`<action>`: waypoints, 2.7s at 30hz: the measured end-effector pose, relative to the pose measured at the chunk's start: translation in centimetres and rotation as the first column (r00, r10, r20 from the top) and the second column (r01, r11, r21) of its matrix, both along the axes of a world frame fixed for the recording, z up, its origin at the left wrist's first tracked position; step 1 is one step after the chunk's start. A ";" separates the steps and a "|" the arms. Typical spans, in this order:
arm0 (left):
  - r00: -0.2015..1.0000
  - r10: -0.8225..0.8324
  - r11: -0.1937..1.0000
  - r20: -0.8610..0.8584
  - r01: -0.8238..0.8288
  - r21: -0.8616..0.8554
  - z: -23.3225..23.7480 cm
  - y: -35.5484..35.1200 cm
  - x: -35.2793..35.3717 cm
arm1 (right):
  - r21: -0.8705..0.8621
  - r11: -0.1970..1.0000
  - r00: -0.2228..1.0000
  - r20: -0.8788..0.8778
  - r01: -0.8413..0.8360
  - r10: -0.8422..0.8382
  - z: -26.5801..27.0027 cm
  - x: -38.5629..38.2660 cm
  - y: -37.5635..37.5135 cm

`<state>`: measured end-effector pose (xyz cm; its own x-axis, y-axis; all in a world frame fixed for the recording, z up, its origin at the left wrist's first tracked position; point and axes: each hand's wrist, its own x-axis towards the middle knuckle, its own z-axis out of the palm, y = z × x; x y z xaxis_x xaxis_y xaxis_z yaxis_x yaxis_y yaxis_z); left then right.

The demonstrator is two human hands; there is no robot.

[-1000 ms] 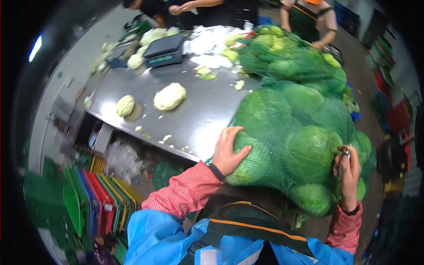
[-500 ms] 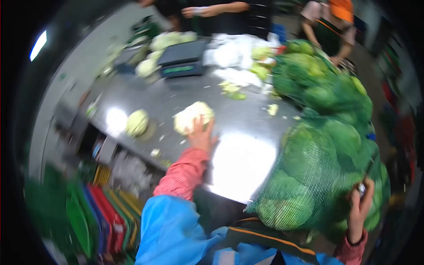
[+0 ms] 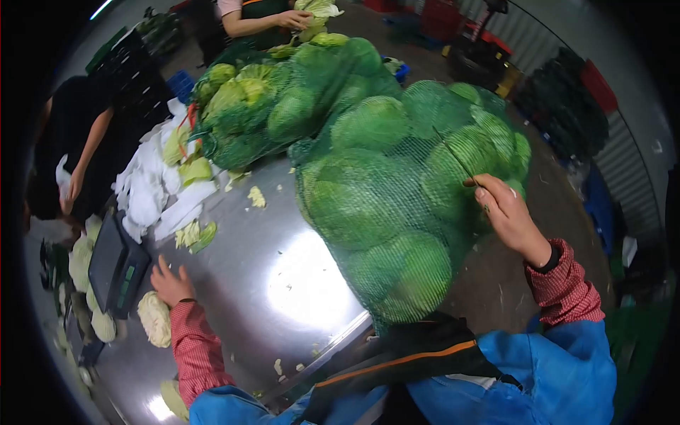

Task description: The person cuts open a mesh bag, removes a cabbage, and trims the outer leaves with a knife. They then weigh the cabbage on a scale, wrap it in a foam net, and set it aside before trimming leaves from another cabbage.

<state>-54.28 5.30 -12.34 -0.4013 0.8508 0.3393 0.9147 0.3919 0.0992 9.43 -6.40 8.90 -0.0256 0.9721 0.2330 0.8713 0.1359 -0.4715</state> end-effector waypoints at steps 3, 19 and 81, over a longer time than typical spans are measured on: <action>0.783 -0.588 0.786 0.204 0.494 0.371 0.8 2.9 8.4 | -0.135 0.991 0.996 0.087 -0.013 0.025 2.0 1.4 -2.2; 0.676 -0.730 0.674 0.101 0.687 0.272 9.3 -1.9 40.1 | -0.051 0.873 0.673 0.616 -0.485 0.409 0.5 8.7 -2.9; 0.199 -0.860 0.129 -0.470 0.976 0.178 24.0 0.9 68.8 | 0.330 0.781 0.823 0.425 -0.529 0.378 -0.8 29.4 7.2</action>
